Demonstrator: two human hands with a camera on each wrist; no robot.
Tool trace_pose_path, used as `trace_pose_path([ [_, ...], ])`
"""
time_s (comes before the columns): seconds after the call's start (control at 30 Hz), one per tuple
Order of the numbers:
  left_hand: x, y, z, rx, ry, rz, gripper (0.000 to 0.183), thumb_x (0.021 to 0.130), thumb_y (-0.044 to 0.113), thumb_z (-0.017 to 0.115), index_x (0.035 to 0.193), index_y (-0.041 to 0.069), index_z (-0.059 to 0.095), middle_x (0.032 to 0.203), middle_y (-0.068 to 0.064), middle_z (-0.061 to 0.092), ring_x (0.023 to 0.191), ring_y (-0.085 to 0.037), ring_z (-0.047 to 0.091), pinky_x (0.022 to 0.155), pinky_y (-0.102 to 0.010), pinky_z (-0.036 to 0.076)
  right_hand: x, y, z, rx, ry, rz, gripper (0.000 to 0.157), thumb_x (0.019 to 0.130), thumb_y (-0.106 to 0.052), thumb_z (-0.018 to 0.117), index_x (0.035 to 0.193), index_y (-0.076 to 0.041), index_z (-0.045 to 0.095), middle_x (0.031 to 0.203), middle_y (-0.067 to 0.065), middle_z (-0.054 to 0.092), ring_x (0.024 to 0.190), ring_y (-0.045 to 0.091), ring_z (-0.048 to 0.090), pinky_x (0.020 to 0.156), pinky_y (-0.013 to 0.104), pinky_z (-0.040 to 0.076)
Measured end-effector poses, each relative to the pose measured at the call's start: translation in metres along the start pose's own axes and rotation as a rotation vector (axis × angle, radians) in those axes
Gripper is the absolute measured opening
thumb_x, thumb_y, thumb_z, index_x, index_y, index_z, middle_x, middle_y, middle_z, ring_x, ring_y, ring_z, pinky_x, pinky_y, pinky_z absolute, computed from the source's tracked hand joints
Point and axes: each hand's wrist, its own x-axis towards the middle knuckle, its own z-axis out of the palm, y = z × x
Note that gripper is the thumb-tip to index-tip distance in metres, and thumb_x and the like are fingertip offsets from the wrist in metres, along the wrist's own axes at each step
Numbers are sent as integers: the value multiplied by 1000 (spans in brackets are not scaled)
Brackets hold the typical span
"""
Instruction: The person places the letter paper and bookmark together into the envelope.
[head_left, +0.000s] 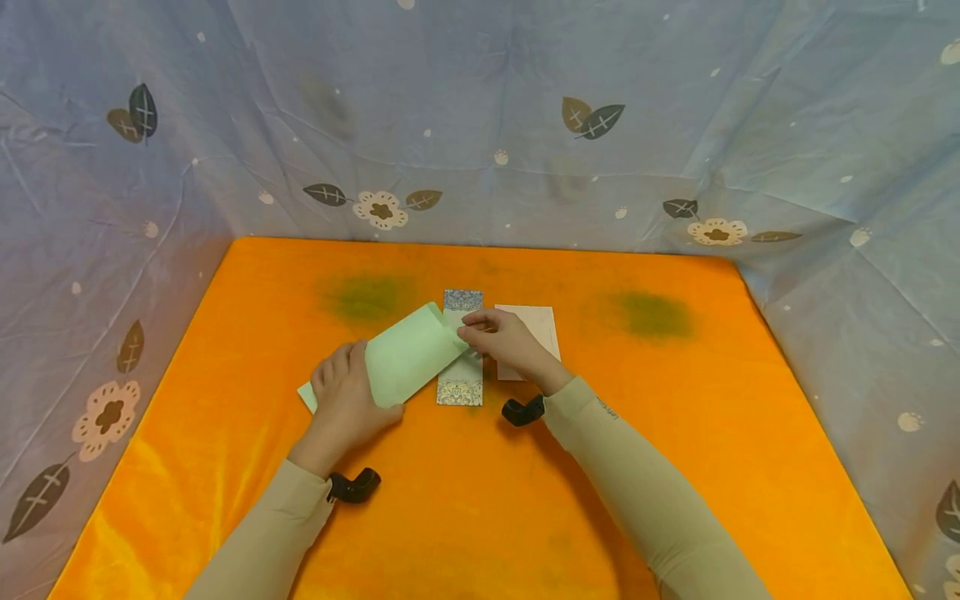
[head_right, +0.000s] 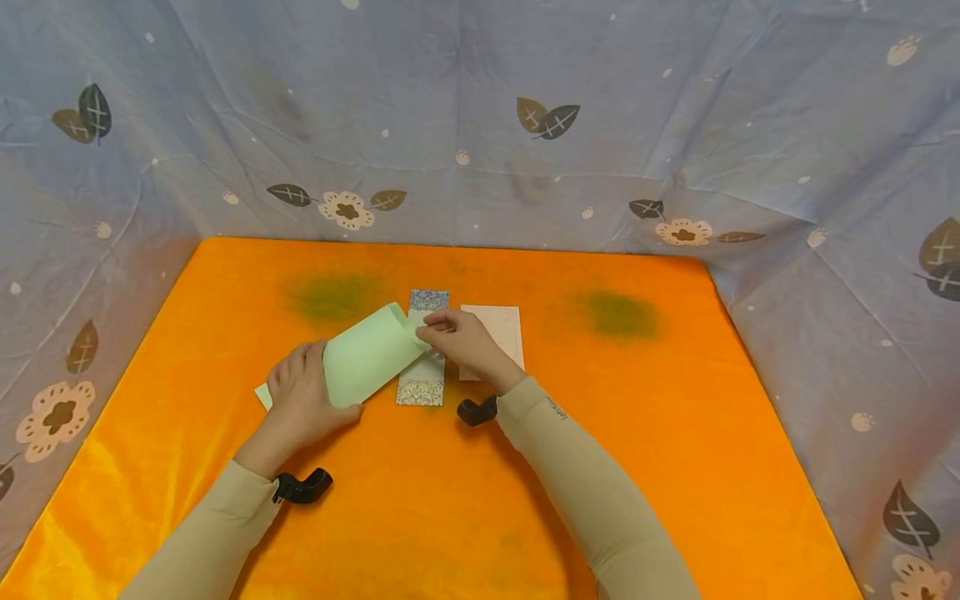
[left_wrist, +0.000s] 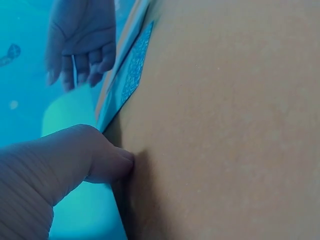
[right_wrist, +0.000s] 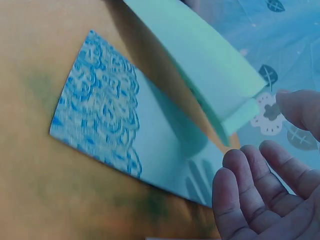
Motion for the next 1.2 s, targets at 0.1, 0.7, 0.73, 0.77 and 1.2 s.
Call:
trace_pose_path([
  [0.1,0,-1,0,0,-8,-5,111,65,42,84,146,-3,23,140,-27,28,125,-43,24,103,-60,12,-1,5,-6,-2,15,-17,52,92,-39,65,131,-5,57,113,6,63,95,29,63,82,38,54],
  [0.7,-2,-5,-4,-47,-56,15,116,68,41,83,150,-5,15,144,-29,22,129,-45,21,106,-60,9,-2,29,-59,-95,255,-24,58,90,-40,68,131,-2,53,117,10,58,104,26,57,91,40,48],
  [0.73,-2,-5,-5,-52,-59,18,116,68,40,83,150,-5,15,144,-30,21,130,-46,20,106,-60,8,-3,30,-62,-107,267,-23,60,89,-40,69,132,-1,53,118,10,57,106,26,55,93,40,46],
  [0.77,-2,-5,-5,-56,-61,20,117,68,40,83,151,-5,14,144,-29,21,130,-46,20,106,-60,8,-3,30,-65,-118,275,-20,62,89,-41,69,133,-1,52,120,11,56,108,27,54,95,41,45],
  [1.2,-1,-10,-5,-80,-62,47,117,68,42,84,152,-1,16,146,-26,21,132,-44,19,107,-58,8,-5,39,-88,-247,279,48,69,88,-42,69,140,-4,45,134,13,51,120,30,47,101,44,40],
])
